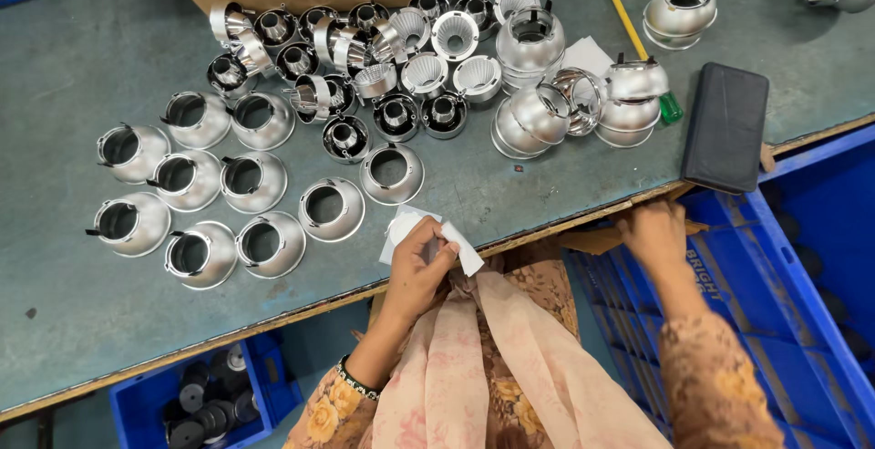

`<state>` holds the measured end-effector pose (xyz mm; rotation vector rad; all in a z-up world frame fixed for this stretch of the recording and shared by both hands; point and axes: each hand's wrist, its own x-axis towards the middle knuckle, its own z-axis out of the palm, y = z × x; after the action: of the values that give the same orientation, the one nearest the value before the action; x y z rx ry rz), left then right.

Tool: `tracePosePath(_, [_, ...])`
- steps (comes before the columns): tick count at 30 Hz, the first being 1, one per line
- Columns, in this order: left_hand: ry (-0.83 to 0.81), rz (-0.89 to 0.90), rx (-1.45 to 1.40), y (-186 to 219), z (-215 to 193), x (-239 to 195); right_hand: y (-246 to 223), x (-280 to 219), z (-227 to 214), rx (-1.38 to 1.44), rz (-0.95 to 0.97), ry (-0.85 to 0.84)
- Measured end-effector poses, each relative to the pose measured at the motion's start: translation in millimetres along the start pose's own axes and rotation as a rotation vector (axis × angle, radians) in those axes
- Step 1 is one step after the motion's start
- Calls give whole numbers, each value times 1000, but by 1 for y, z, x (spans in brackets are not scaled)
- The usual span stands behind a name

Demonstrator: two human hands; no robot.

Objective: The person arranges multiple silver metal lamp housing parts on a workbench, then repeatedly picks up small white circular inserts and places them inside the housings. The person handles the parts one at a time, occasionally adjusting their position on the table.

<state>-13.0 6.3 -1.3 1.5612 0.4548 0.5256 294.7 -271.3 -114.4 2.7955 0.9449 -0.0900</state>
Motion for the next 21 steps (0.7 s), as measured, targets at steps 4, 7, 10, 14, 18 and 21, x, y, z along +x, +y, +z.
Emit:
tracePosePath(4, [-33,-44,-152,-8,2,5,-36,-58,-36,602,138,227])
tracePosePath(7, [-81,-171,-392,-8,6,14,-83,-89,-62,1326,-57,259])
tracePosePath(10, [-161,-318,-579,-4,13,21,-129,-103,-84,1759,-117,-135])
tracePosePath(14, [-250,-224,-597,-1,17,19,-157,-78,-101,2299,-8,-634])
tracePosePath(18, [-177,-130,-563,-14,0,8,-158,-61,-108,2195,-99,-501])
tracePosePath(21, [-118,9,-314,-28,-8,5,-157,-53,-115,2060,-147,-265])
